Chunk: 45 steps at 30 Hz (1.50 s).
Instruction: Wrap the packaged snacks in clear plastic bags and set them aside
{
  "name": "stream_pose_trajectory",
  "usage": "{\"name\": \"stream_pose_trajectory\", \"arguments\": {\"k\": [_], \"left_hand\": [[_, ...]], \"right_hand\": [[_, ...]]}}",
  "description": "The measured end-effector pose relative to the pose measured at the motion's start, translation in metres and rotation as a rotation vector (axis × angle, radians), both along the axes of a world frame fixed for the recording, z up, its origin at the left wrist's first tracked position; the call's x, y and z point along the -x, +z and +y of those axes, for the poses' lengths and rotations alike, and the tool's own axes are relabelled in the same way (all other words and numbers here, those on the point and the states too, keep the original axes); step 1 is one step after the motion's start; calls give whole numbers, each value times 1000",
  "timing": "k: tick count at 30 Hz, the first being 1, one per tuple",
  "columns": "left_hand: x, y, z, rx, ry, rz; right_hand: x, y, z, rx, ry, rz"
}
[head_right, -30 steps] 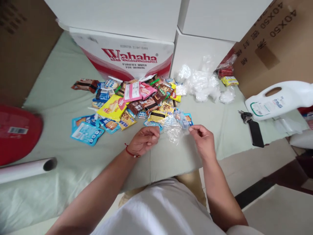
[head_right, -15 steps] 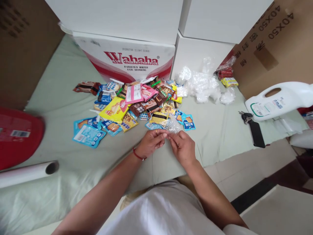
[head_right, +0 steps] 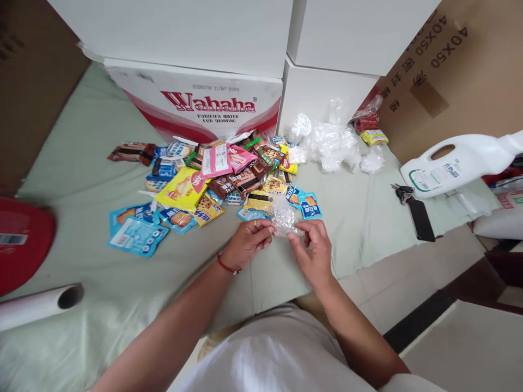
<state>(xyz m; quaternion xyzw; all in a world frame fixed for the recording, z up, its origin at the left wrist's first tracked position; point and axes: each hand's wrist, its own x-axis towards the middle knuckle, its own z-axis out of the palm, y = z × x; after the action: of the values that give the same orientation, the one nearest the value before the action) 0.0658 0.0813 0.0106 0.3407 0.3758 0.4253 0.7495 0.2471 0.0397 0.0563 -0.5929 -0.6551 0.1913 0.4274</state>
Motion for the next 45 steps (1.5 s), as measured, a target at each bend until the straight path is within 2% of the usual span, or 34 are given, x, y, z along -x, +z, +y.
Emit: {"name": "stream_pose_trajectory", "arguments": {"k": [4, 10, 13, 15, 17, 21, 23, 29, 32, 37, 41, 45], "left_hand": [[1, -2, -1, -64, -27, 18], [0, -1, -1, -103, -43, -5], [0, 0, 0, -54, 7, -36], [1, 1, 1, -5, 36, -65], [3, 2, 1, 34, 49, -88], [5, 1, 2, 28, 36, -102], [4, 0, 1, 3, 26, -99], [3, -1, -1, -38, 29, -101], [4, 0, -1, -45, 10, -101], [3, 4, 0, -21, 21, -137], [7, 11, -1, -17, 97, -213], [14, 23, -13, 42, 172, -283]], "right_hand": [[10, -8, 3, 18, 42, -16], [8, -11, 11, 199, 136, 231], [1, -9, 14, 363, 105, 403], [-2, -6, 14, 417, 57, 450], [-3, -2, 11, 359, 33, 384], [6, 6, 0, 54, 82, 45], [14, 5, -5, -31, 114, -55], [28, -7, -3, -34, 144, -78], [26, -10, -3, -3, 139, 15], [13, -5, -3, 175, 173, 221], [-2, 5, 1, 221, 88, 380], [-21, 15, 7, 264, 22, 669]]}}
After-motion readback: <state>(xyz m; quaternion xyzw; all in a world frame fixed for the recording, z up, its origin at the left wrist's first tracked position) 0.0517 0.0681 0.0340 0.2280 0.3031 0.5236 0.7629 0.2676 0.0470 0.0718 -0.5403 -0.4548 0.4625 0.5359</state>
